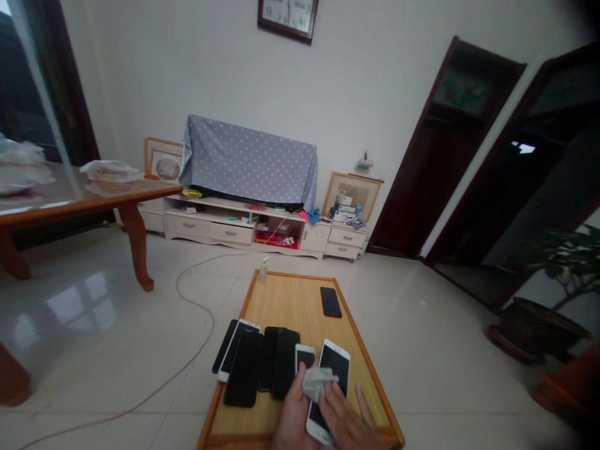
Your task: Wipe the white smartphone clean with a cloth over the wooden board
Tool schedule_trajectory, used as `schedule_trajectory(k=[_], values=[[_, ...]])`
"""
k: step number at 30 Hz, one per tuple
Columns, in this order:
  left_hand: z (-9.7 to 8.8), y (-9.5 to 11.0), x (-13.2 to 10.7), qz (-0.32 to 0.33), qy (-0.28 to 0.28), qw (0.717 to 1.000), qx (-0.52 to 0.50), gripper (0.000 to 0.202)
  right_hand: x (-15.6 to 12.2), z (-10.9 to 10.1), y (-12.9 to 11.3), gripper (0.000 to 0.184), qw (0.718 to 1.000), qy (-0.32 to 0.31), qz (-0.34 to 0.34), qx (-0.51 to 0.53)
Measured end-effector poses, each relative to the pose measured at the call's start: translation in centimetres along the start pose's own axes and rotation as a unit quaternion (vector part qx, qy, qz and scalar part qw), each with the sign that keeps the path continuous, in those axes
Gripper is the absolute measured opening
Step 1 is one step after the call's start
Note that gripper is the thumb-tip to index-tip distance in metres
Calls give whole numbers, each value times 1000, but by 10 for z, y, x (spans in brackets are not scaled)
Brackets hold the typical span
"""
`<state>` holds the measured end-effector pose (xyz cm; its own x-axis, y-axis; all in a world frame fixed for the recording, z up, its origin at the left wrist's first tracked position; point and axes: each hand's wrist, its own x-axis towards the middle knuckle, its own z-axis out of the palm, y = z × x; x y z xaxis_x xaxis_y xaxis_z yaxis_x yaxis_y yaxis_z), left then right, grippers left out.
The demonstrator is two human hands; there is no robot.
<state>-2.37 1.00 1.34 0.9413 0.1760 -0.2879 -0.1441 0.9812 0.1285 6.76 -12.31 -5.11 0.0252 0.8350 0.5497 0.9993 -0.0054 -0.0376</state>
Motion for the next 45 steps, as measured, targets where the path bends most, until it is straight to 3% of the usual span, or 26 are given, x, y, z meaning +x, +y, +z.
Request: schedule_trajectory(k=[2,4,9,11,14,16,18,25,27,30,32,35,39,42,45], values=[[-2,-2,1,3,-24,1000,-17,46,20,-21,15,57,998,-22,52,-1],[-3,-5,2,18,-49,998,-34,41,35,-35,27,39,993,2,120,16],[0,-11,-1,27,-100,994,-25,34,51,-43,28,26,955,83,252,131],[2,-10,-4,27,-105,994,-16,35,54,-49,19,25,920,106,329,185],[4,-6,-7,34,-93,995,-1,36,56,-61,8,28,832,109,433,328],[6,-4,-7,29,-86,996,18,35,56,-64,4,26,770,72,459,438],[7,-6,-5,10,-88,995,41,36,55,-61,5,22,748,35,461,477],[4,-15,2,9,-89,996,27,40,59,-41,20,18,822,100,446,338],[1,-12,3,-6,-87,996,16,41,55,-41,13,16,869,92,390,290],[-7,-7,4,-3,-79,997,-2,42,42,-39,-9,26,951,62,248,176],[-12,-5,5,28,-66,997,-3,43,33,-37,-24,30,979,40,151,129],[-15,-6,6,30,-67,997,12,46,33,-36,-30,23,990,18,82,113],[-8,-15,2,-1,-109,994,6,44,58,-49,7,18,983,32,168,63],[-4,-16,1,-6,-116,993,-2,39,64,-55,34,23,981,56,186,32],[-9,-10,4,-3,-112,994,-4,43,46,-45,26,31,995,35,96,2]])
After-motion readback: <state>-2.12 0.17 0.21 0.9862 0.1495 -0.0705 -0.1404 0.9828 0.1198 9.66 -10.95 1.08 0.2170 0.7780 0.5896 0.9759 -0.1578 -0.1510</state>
